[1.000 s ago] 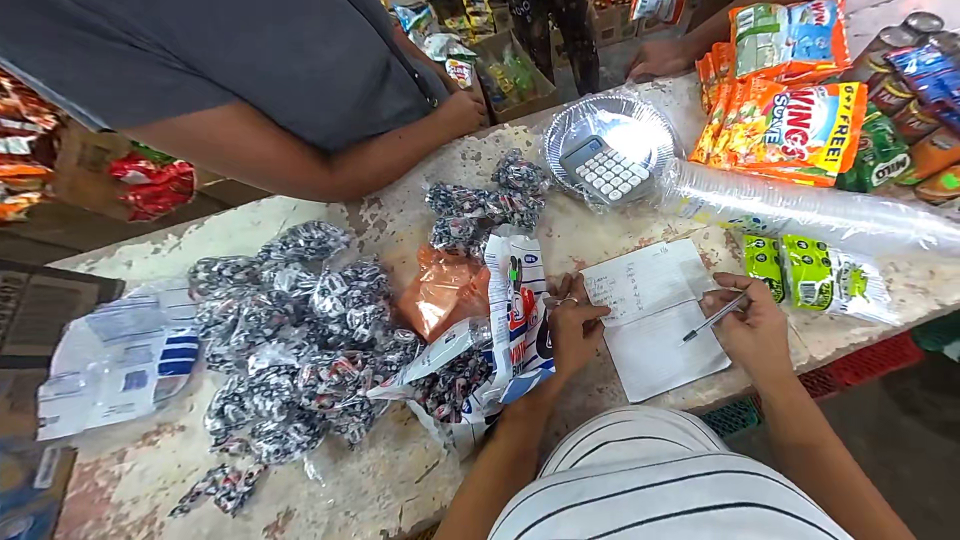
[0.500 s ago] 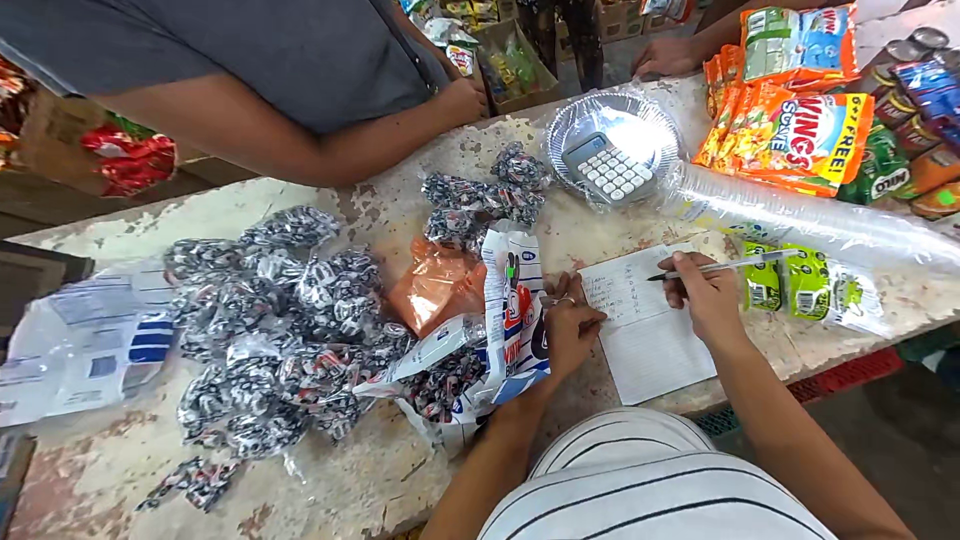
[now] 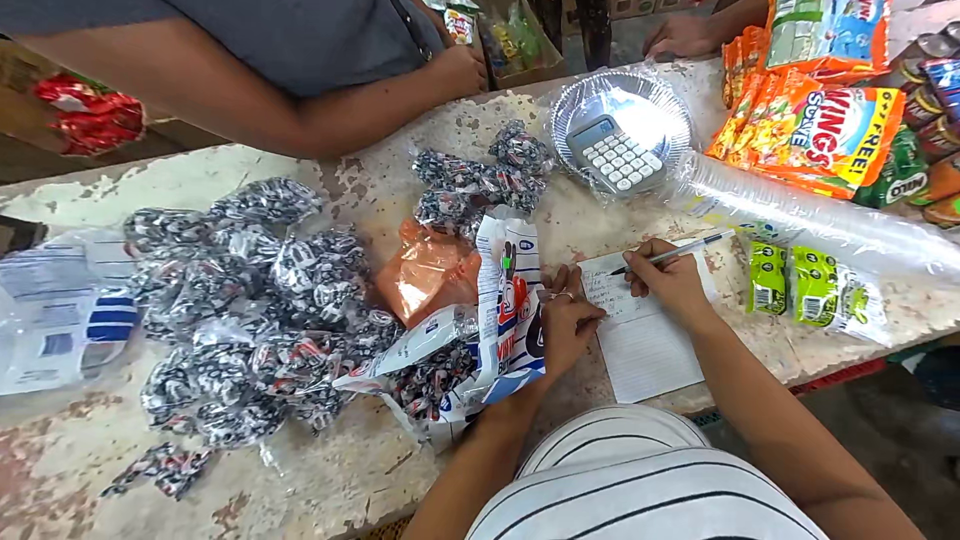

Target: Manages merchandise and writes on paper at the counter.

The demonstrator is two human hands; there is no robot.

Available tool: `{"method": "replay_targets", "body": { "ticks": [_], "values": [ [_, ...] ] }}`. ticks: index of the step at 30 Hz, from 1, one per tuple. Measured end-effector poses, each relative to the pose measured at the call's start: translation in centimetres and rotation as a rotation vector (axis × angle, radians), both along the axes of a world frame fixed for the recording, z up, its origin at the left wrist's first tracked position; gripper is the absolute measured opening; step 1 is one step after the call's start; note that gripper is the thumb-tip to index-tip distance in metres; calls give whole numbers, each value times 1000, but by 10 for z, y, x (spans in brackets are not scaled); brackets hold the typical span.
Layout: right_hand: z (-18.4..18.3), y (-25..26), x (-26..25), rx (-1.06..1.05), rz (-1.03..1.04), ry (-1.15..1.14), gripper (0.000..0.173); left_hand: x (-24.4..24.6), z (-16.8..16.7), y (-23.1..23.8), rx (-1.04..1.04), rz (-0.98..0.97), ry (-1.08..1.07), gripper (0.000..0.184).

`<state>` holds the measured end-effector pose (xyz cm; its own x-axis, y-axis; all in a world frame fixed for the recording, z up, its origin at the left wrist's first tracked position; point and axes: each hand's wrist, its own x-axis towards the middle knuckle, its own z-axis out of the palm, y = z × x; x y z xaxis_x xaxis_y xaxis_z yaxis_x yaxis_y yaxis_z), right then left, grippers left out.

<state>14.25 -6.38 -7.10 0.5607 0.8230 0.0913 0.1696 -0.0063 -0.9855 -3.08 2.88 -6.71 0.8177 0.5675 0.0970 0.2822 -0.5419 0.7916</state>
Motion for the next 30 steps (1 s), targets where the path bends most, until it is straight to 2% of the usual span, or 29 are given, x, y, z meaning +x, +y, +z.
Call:
{"method": "replay_targets", "body": {
  "ticks": [3,5,9,12,17,21,26,30],
  "values": [
    [-5,-10,18,-1,-58,-64,11,0,-3,1,13,1,-3,13],
    [-1,-16,25,20,-132,-29,12,1,-5,0,46,19,-25,12],
    [-5,-25,29,80,-223,98,14,0,-8,-2,59,95,-100,11],
    [-9,-22,18,85,-277,30,12,-2,-7,-1,65,56,-76,15],
    [-12,-18,4,82,-278,-22,9,4,-18,-13,255,13,-228,22],
    [2,-23,20,134,-263,8,7,23,-7,-33,306,5,-60,29],
    [10,-24,28,162,-235,47,16,44,23,-53,354,-199,334,42],
    [-7,-22,20,90,-190,-35,18,50,27,-60,345,-284,412,47]
  ]
}}
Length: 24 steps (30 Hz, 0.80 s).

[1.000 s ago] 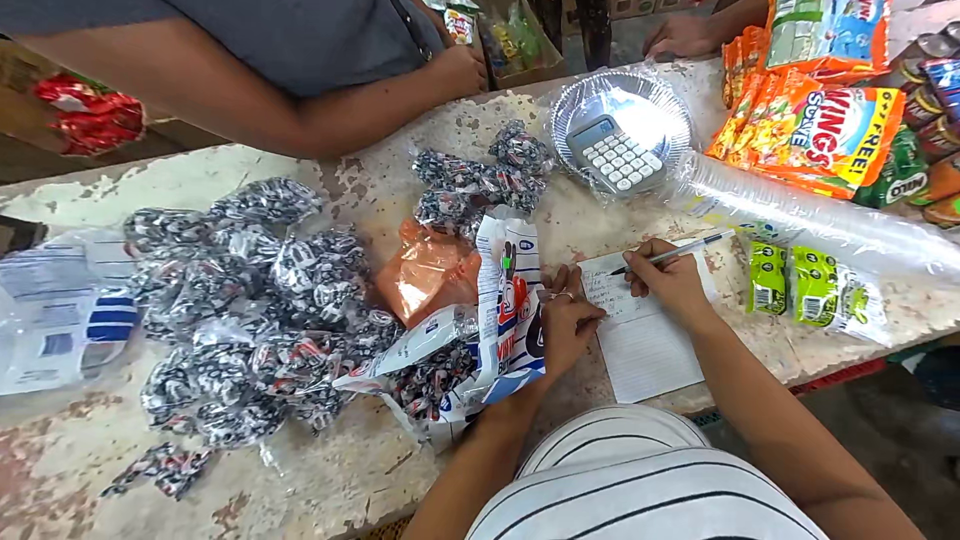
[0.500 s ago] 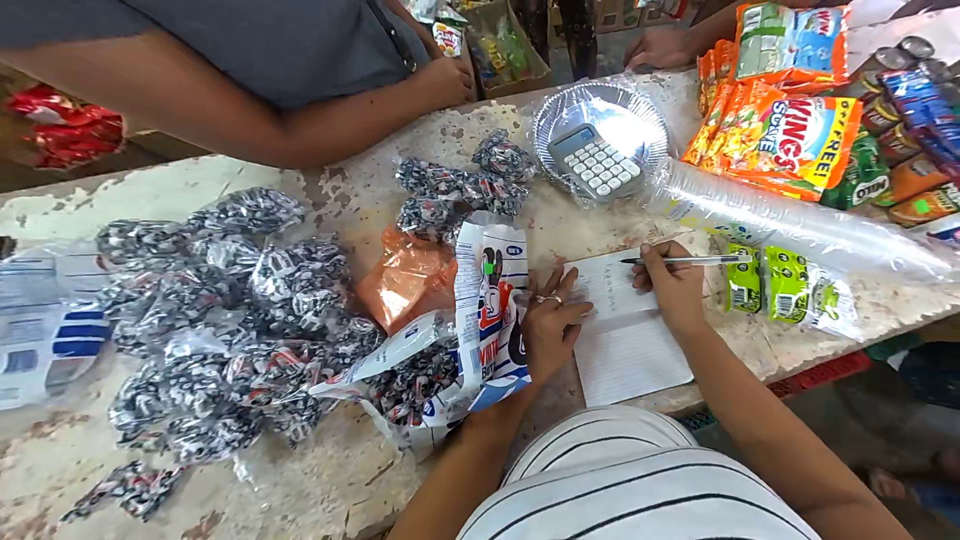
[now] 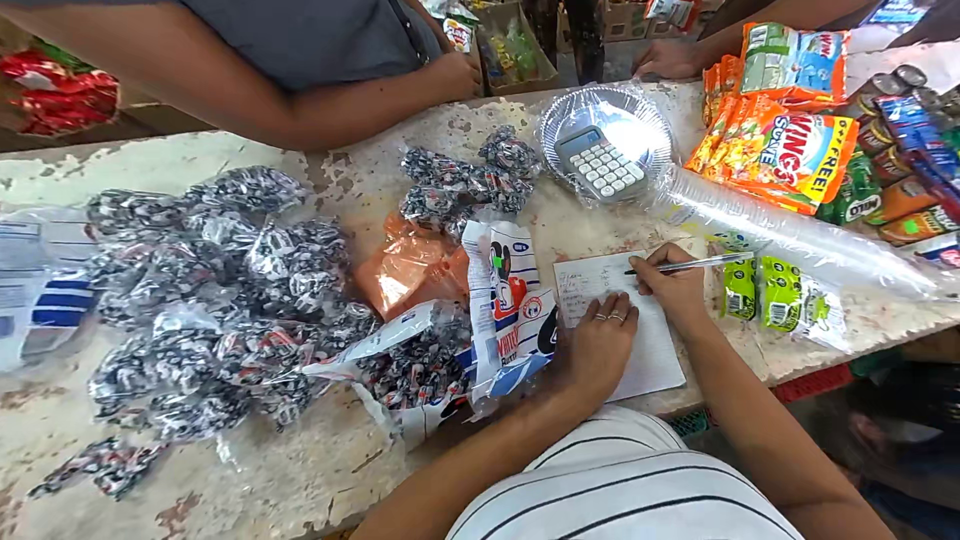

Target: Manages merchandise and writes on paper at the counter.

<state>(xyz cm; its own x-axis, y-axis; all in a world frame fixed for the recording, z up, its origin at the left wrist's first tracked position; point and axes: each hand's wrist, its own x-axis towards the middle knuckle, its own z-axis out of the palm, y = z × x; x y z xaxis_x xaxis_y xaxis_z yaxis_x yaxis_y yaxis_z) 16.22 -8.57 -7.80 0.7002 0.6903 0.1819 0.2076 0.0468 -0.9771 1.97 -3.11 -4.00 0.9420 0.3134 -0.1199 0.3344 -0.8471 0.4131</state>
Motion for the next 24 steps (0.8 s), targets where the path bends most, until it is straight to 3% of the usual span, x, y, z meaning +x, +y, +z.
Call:
{"method": "replay_targets", "body": {
  "ticks": [6,9,12,19,21,24],
  "values": [
    [-4,1,1,22,18,-7,17,-15,-32,9,134,106,-290,38],
    [2,1,4,-28,42,20,12,-23,-28,15,-49,221,-391,24],
    [7,3,7,-61,74,50,13,-29,-36,24,-259,355,-512,31],
    [18,14,8,-74,51,-15,28,-32,-37,31,-358,413,-535,22],
    [5,16,9,-36,65,-113,28,-34,-37,32,-358,433,-532,26],
    [-12,17,10,-10,34,-267,22,-38,-34,37,-378,494,-526,47]
  ]
}}
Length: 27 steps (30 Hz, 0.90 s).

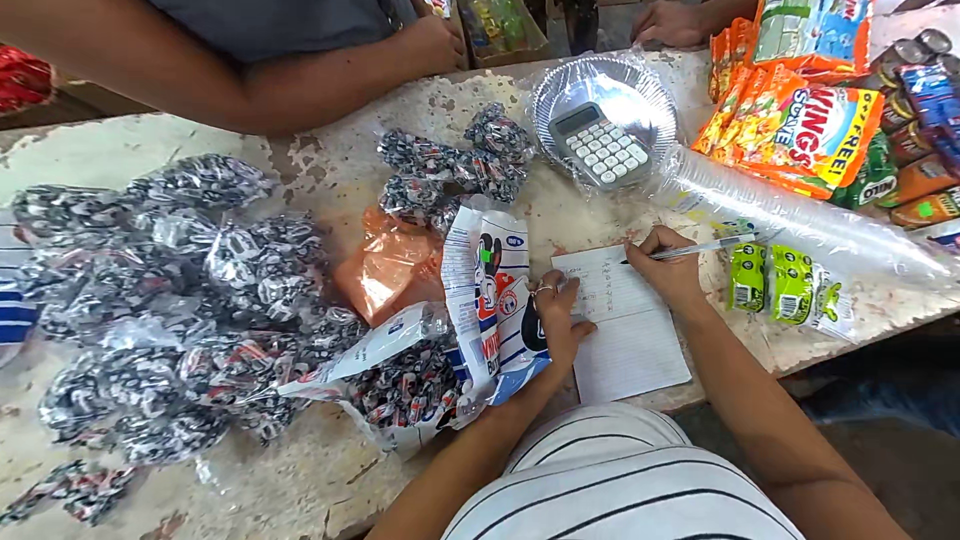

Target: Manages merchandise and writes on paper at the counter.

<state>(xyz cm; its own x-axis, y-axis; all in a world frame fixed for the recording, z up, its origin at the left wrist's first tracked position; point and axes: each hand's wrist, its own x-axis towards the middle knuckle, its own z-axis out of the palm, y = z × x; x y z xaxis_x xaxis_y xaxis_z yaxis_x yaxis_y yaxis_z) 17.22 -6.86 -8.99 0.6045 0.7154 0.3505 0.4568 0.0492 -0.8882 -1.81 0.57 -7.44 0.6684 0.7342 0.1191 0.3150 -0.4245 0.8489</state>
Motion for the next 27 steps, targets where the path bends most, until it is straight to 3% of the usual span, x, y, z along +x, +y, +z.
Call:
{"method": "replay_targets", "body": {
  "ticks": [2,6,13,27],
  "values": [
    [0,-2,-1,13,-33,-25,20,-2,0,3,-3,31,-20,49],
    [4,-4,0,82,-61,18,25,-2,6,9,-17,52,34,31],
    [-9,-3,4,95,4,-47,26,-4,11,13,5,49,85,42],
    [-8,3,0,81,16,-68,26,-3,10,13,-23,69,98,45]
  ]
}}
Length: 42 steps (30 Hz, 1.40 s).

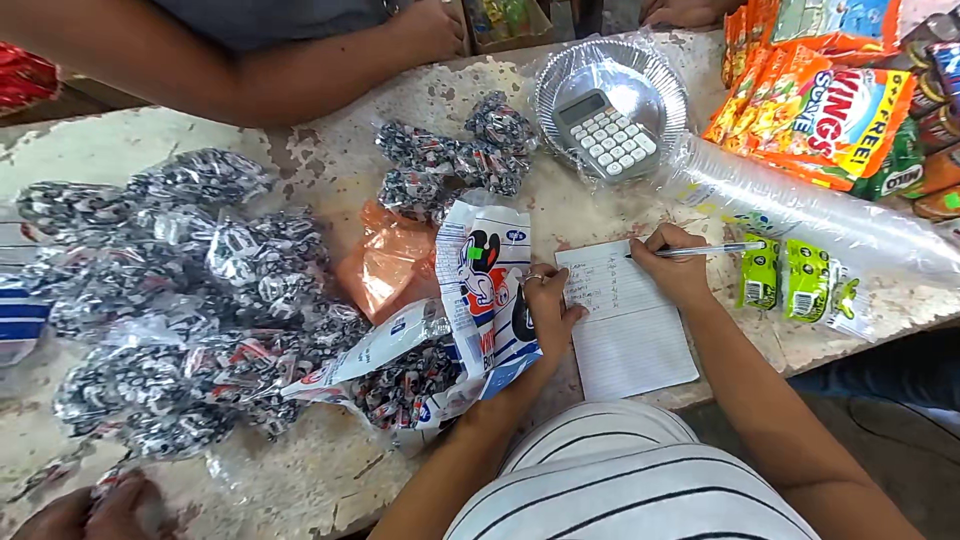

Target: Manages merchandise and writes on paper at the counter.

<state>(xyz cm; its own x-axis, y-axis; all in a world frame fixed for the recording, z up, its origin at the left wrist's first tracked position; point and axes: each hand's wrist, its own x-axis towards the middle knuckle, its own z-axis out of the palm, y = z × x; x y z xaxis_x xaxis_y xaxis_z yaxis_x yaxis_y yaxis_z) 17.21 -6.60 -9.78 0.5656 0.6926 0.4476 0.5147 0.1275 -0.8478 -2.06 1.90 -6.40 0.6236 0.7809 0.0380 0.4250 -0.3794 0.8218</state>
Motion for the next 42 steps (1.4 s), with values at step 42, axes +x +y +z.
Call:
{"method": "replay_targets", "body": {
  "ticks": [42],
  "values": [
    [3,0,1,32,-33,-5,29,0,1,0,20,-12,39,44]
  ]
}}
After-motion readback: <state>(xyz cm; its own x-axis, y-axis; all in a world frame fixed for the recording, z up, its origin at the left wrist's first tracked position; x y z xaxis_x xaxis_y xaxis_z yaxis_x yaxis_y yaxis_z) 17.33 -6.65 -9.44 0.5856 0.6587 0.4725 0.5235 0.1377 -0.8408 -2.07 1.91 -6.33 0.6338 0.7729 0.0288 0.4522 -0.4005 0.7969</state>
